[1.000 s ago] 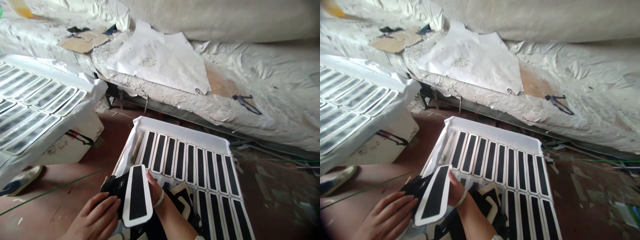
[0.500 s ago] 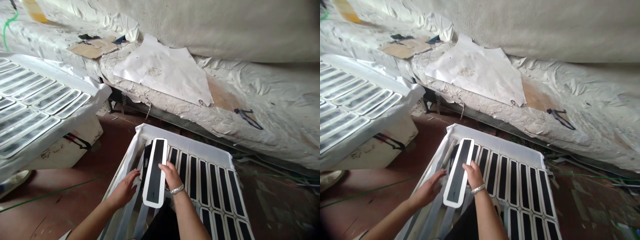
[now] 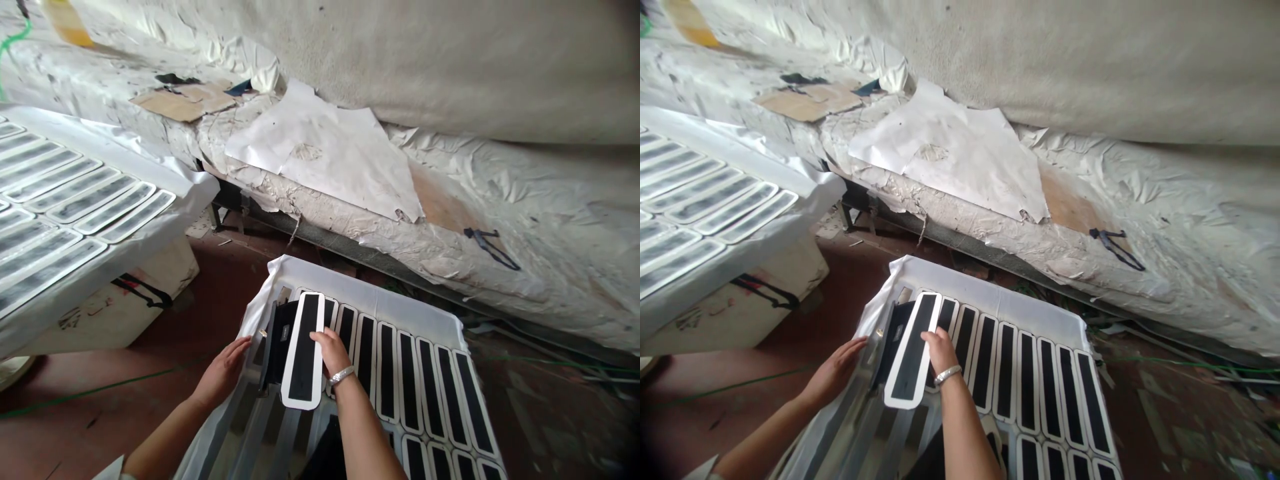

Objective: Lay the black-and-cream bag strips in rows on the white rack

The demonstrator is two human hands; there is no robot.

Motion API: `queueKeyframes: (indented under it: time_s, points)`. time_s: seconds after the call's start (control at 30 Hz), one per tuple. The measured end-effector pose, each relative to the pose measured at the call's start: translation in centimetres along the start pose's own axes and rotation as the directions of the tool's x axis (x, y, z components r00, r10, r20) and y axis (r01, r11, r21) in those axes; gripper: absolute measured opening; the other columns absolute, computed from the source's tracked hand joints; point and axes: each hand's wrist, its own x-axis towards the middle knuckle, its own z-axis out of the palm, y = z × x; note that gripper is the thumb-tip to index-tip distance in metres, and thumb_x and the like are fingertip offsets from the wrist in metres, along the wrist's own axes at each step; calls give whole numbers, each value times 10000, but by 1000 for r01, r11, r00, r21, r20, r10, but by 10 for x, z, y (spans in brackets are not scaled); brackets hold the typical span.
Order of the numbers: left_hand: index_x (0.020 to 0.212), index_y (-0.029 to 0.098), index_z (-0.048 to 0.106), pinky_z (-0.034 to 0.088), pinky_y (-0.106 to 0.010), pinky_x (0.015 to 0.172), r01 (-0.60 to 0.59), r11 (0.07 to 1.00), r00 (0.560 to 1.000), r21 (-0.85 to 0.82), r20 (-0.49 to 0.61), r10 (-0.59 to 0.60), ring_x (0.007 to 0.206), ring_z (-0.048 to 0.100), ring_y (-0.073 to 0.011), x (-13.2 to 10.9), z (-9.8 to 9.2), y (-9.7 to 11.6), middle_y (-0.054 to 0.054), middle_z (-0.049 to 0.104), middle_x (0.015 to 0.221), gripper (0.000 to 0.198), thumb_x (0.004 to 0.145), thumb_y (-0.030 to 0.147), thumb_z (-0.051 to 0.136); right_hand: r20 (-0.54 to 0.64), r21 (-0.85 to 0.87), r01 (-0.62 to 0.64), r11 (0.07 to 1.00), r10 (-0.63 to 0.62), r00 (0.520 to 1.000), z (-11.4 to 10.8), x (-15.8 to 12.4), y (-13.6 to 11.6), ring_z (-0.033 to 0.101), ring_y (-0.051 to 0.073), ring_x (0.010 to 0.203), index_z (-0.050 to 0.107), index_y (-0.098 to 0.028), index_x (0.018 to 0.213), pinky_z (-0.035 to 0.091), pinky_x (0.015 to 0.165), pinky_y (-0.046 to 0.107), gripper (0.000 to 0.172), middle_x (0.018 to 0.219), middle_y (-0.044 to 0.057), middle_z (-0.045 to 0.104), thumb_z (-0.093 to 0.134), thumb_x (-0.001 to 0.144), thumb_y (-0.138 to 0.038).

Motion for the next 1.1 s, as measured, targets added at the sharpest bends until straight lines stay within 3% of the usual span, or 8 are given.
queueKeyframes:
  time_s: [0.13,0.23,0.37,0.43,0.53,0.77,0.9,1.1]
  points:
    - [1185,141,581,420,-333,1005,17,997,1000,-69,4,-17,1162,497,-178,5,0,2,-91,521,1287,386,916,232,319,-5,25,-36,999,36,999,-4,8,-5,566,161,521,557,-194,634,407,498,268,136,534,-27,575,605,605,-318]
    - [1146,151,610,392,-375,1020,177,960,984,-217,41,-172,1153,500,-208,12,-2,3,-91,548,1248,401,884,316,356,4,21,-52,998,51,999,10,31,-4,589,176,546,574,-189,652,432,527,279,113,527,-19,586,612,605,-285]
    - [1083,128,633,410,-372,979,528,698,841,-484,180,-511,1088,546,-246,28,-18,4,-113,608,1142,527,770,505,441,48,38,-64,997,62,997,35,69,-3,600,172,576,580,-188,698,458,553,281,120,545,-23,593,630,625,-270]
    - [1051,123,647,413,-366,954,600,662,775,-450,121,-620,1060,549,-258,34,-28,7,-123,605,1126,560,716,536,470,81,47,-77,996,73,994,45,82,0,595,164,572,577,-189,733,467,546,283,146,567,-28,596,647,634,-270]
    - [1000,137,665,421,-346,877,585,749,795,-311,35,-606,940,565,-240,41,-32,19,-115,608,1040,530,733,534,438,128,44,-108,993,101,987,55,88,14,584,150,553,567,-190,773,476,522,285,182,604,-35,593,667,645,-273]
    - [1077,134,586,389,-260,716,662,713,739,-230,358,-570,801,576,-179,55,-6,50,-74,629,897,416,835,437,434,134,-49,-121,991,126,983,63,90,57,556,131,540,538,-183,713,472,510,270,293,582,-47,551,748,608,-359]
    - [962,157,597,337,-257,648,616,784,763,-79,305,-569,710,536,-155,59,-5,50,-52,617,838,320,869,408,422,160,-83,-82,993,94,983,66,94,55,574,130,582,545,-176,699,473,528,254,344,598,-40,566,752,600,-432]
    - [645,131,563,261,-249,562,665,747,680,-22,432,-592,600,476,-131,65,-11,36,-17,525,593,372,851,428,475,151,-212,-20,977,53,987,66,95,44,615,156,576,571,-184,708,485,531,271,327,583,-12,606,673,689,-494]
